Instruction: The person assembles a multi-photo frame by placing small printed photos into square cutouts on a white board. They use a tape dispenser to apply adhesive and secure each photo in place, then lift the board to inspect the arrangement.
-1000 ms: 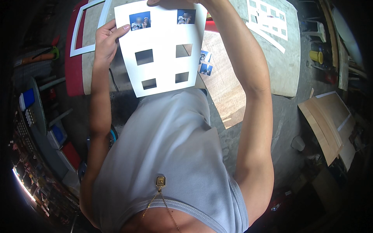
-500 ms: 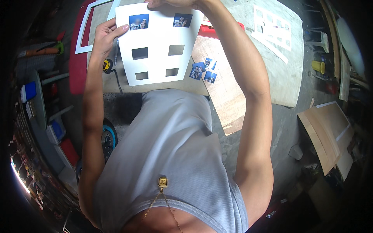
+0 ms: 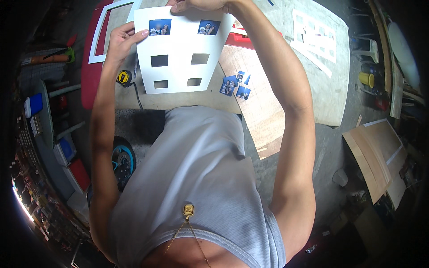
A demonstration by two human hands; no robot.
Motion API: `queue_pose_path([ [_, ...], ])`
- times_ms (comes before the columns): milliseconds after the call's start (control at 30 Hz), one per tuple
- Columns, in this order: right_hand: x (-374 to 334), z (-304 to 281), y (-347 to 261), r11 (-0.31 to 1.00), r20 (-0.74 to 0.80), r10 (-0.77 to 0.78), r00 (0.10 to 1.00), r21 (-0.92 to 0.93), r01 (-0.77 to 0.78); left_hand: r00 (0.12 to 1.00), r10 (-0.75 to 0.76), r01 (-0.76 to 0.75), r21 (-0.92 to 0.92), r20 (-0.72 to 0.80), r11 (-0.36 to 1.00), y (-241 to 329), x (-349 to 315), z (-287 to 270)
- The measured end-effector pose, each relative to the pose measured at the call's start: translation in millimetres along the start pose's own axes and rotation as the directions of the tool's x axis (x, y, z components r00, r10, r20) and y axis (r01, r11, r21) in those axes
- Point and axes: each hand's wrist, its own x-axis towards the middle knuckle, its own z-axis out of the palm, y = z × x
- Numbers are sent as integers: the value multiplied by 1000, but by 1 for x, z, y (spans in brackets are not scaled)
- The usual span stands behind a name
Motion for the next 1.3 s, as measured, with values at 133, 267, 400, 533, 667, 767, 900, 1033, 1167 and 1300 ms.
queue_pose_path([
  [133, 1, -1, -12, 998, -55, 4, 998, -59, -7, 1000, -19, 19, 100, 6, 995, 3, 12, -12],
  [267, 9, -8, -6, 1000, -69, 3, 998, 2, -3, 998, -56, 56, -8, 13, 998, 14, 18, -15],
  [400, 25, -14, 17, 994, -93, -49, 994, 94, 58, 995, -101, 100, -145, 2, 984, 26, 13, -12],
  [533, 31, -14, 29, 960, -107, -86, 991, 258, 111, 996, -87, 92, -200, 32, 975, 25, 12, -11],
  [667, 29, -13, 26, 981, -116, -103, 988, 150, 120, 995, -96, 98, -140, 24, 985, 25, 10, -12],
  [767, 19, -13, 5, 998, -79, 2, 997, 68, 3, 998, -63, 65, -80, 19, 995, 19, 15, -18],
  [900, 12, -13, -4, 997, -70, -62, 996, 48, 65, 999, -22, 21, 20, 33, 1000, 20, 21, -26],
  [1033, 11, -10, -7, 994, -85, -108, 990, 21, 111, 998, -44, 42, 40, 33, 998, 21, 19, -27],
  [1167, 12, -12, -4, 992, -27, -41, 999, 118, 44, 998, -60, 61, -26, 34, 998, 21, 17, -25],
  [1300, 17, -15, 1, 997, -47, -49, 998, 55, 52, 996, -71, 75, -60, 54, 995, 20, 17, -22],
])
